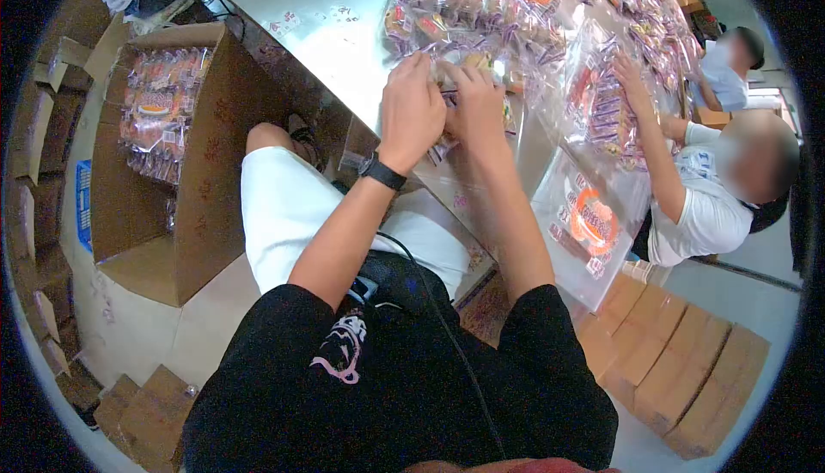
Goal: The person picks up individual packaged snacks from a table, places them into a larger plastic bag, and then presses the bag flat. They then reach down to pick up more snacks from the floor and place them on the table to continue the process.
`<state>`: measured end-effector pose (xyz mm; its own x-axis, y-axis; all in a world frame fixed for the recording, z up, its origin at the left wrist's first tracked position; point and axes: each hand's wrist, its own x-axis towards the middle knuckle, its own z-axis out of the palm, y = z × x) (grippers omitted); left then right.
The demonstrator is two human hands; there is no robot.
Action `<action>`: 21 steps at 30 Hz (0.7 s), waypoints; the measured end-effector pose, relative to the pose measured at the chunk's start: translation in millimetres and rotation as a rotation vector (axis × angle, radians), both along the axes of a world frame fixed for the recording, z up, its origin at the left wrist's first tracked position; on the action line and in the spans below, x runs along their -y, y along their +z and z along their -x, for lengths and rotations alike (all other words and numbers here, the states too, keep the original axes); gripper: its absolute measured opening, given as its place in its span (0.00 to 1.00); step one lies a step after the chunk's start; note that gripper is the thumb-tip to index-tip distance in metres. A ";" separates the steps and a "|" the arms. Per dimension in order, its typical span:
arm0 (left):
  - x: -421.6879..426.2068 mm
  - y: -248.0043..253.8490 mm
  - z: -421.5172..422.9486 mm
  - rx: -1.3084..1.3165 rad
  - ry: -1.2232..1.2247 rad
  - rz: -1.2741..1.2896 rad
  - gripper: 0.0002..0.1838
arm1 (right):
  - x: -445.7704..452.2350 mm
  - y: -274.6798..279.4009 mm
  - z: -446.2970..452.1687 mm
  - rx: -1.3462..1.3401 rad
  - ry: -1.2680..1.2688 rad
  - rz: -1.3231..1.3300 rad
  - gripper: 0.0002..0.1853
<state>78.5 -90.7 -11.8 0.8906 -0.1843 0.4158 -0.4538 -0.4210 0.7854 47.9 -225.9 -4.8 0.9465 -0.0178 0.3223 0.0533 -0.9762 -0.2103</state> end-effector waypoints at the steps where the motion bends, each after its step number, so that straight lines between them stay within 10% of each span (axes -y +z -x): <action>1: 1.3 2.1 -3.8 0.008 0.027 -0.028 0.26 | -0.8 1.1 -1.5 -0.047 -0.049 0.010 0.29; 12: 11.1 10.8 -18.1 -0.086 0.241 -0.105 0.30 | 30.4 1.4 18.0 0.219 -0.121 -0.407 0.21; 16: 18.0 0.2 -23.7 0.033 0.233 -0.178 0.27 | 45.9 -1.5 11.8 0.249 -0.163 -0.945 0.21; 21: 37.6 15.6 -34.6 -0.155 0.085 -0.457 0.30 | 27.5 10.7 0.1 0.228 -0.161 -0.554 0.23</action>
<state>113.1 -128.3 3.7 0.9553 -0.2411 0.1709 -0.2955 -0.7690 0.5669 47.8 -253.3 5.8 0.8262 -0.3773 0.4183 0.0178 -0.7247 -0.6888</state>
